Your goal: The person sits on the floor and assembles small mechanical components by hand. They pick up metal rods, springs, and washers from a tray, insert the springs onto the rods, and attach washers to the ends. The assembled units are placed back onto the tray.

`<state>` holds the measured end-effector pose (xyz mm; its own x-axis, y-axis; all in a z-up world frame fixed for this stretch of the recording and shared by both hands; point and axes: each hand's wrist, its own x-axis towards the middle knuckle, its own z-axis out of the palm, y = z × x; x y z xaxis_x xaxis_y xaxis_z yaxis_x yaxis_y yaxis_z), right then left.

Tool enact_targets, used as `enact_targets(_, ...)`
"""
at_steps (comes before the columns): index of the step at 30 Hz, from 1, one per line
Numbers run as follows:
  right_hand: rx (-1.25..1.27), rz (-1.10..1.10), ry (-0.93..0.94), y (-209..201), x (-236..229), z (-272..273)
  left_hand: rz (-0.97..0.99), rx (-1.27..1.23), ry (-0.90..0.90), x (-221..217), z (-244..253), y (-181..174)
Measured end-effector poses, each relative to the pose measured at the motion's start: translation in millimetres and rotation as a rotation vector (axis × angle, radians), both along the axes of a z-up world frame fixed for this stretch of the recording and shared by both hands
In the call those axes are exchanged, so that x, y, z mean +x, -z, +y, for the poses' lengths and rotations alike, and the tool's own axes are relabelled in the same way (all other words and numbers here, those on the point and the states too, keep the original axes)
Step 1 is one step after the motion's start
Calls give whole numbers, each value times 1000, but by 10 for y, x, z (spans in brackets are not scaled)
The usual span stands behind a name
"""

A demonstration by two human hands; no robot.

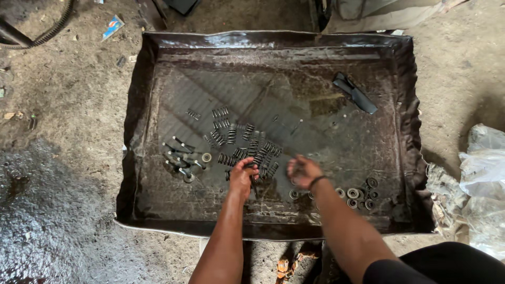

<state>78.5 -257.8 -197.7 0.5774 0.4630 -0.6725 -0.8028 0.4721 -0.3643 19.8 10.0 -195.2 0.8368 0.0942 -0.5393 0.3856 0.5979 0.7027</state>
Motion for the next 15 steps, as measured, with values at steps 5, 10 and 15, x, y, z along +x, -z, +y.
enact_targets(5, 2, -163, -456, -1049, -85, 910, 11, 72, 4, 4, -50, -190)
enact_targets(10, -293, -771, -541, -988, 112, 1046, -11, 186, 91, 6, -111, -413)
enact_targets(15, 82, -440, 172, -86, 569, 235, -95, 82, 81, 4, -195, -338)
